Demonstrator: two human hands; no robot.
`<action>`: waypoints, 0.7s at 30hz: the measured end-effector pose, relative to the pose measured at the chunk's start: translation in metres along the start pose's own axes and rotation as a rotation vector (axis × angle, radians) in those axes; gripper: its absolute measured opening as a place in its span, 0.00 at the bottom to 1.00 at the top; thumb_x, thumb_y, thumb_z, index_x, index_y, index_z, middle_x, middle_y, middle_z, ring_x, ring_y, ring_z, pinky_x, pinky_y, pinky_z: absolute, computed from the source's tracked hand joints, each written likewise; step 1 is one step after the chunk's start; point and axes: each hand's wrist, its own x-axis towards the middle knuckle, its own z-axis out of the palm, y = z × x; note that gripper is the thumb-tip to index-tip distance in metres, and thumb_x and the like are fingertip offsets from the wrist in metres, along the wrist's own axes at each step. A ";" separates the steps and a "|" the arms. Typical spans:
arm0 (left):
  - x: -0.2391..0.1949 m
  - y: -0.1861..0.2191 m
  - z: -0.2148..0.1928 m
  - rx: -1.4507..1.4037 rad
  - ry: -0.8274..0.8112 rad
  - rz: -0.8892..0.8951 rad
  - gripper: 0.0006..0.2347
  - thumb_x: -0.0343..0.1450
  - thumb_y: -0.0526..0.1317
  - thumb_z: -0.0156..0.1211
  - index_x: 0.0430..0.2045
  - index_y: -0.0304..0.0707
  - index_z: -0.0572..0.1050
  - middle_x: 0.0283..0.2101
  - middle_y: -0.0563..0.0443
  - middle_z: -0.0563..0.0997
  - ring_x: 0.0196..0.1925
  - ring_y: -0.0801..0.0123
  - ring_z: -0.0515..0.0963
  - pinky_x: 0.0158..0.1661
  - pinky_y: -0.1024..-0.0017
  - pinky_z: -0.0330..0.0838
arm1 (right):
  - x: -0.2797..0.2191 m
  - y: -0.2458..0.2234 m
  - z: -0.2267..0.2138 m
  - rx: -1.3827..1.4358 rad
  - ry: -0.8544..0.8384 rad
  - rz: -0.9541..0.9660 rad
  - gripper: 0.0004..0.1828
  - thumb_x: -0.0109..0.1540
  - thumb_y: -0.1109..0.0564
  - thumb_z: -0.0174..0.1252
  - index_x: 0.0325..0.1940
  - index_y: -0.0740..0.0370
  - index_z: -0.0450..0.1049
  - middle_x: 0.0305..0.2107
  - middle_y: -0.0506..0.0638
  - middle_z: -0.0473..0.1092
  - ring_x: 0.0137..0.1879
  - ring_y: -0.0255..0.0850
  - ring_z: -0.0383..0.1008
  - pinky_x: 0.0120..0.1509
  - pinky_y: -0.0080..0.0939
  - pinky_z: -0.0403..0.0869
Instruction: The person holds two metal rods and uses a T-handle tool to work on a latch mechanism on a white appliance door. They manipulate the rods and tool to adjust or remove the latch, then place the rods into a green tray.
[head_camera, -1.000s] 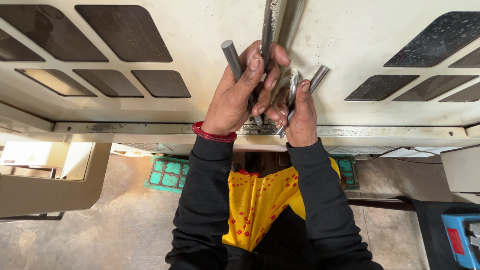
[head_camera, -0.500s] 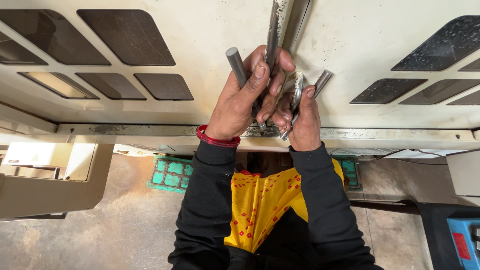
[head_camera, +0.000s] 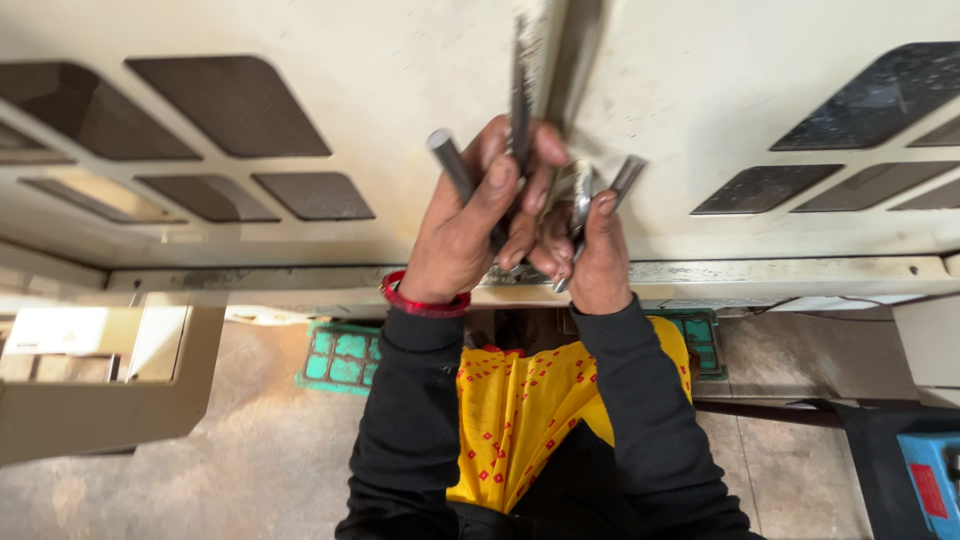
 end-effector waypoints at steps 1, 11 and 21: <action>0.000 0.000 0.001 -0.009 0.010 -0.010 0.22 0.82 0.55 0.50 0.54 0.29 0.68 0.34 0.53 0.68 0.18 0.83 0.64 0.20 0.86 0.63 | 0.001 0.001 -0.001 0.025 -0.012 -0.001 0.39 0.65 0.20 0.45 0.32 0.60 0.64 0.17 0.41 0.56 0.20 0.31 0.57 0.24 0.34 0.61; 0.006 0.003 0.008 -0.043 0.034 -0.044 0.23 0.81 0.55 0.50 0.53 0.28 0.66 0.36 0.51 0.68 0.20 0.80 0.66 0.27 0.75 0.79 | 0.003 0.006 -0.016 -0.156 -0.050 0.006 0.44 0.63 0.14 0.38 0.20 0.55 0.60 0.13 0.40 0.56 0.18 0.31 0.57 0.24 0.32 0.58; 0.006 -0.005 0.004 -0.093 0.039 -0.050 0.23 0.80 0.55 0.51 0.52 0.27 0.66 0.36 0.49 0.69 0.19 0.80 0.66 0.28 0.73 0.81 | 0.003 0.006 -0.019 -0.149 -0.025 0.046 0.45 0.60 0.13 0.41 0.19 0.58 0.61 0.13 0.42 0.57 0.19 0.32 0.57 0.24 0.32 0.59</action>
